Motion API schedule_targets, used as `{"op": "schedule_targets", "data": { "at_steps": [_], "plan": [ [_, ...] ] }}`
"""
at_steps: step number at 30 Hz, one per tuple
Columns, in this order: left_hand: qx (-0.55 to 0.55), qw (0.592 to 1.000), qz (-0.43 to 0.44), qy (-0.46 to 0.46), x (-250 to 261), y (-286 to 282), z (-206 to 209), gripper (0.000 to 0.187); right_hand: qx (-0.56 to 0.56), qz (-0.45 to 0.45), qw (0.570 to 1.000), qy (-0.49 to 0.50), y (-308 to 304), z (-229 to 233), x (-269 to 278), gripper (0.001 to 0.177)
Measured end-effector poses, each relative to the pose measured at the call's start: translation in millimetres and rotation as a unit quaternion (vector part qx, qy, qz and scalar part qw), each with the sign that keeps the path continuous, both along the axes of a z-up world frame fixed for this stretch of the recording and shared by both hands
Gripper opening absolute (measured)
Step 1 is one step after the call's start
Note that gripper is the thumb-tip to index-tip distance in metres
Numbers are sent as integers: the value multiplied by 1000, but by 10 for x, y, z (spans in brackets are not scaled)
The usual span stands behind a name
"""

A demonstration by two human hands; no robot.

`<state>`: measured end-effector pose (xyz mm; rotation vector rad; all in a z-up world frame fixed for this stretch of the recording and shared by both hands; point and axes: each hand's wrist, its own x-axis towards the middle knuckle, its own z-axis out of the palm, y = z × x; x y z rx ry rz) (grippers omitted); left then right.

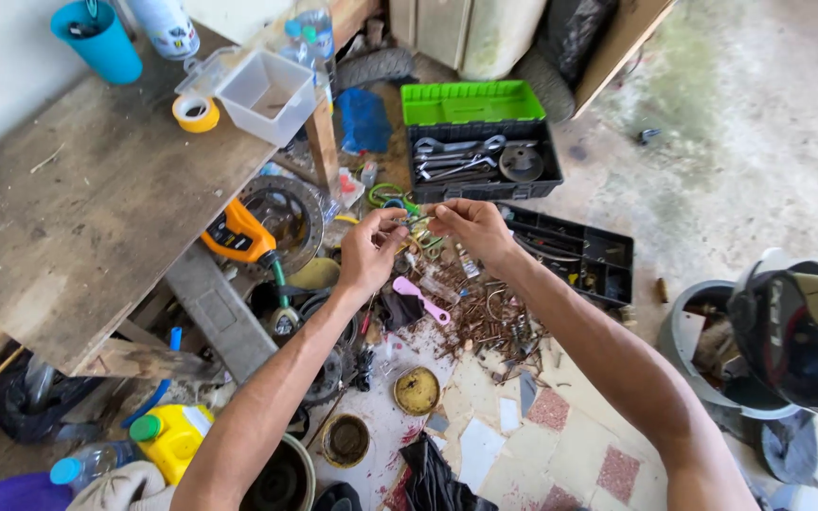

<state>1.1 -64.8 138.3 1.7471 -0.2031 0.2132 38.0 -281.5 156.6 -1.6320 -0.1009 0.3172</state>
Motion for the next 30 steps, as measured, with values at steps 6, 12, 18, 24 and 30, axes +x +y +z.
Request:
{"op": "schedule_targets", "data": {
  "at_steps": [6,12,18,24,30],
  "plan": [
    [-27,998,-21,-52,-123,-114,630,30,-100,16,993,-64,-327,618,-224,29],
    [8,995,-28,-92,-300,-210,1223,32,-62,20,993,-102,-522,1098,-515,27],
    [70,989,-25,-129,-559,-215,1743,33,-46,-35,998,-27,-441,1607,-824,23],
    [83,988,-32,-130,-512,-246,1919,30,-21,-28,999,-37,-489,1728,-804,23],
    [83,985,-23,-147,-295,-253,1920,30,11,-24,999,-29,-475,1766,-610,21]
  ]
}}
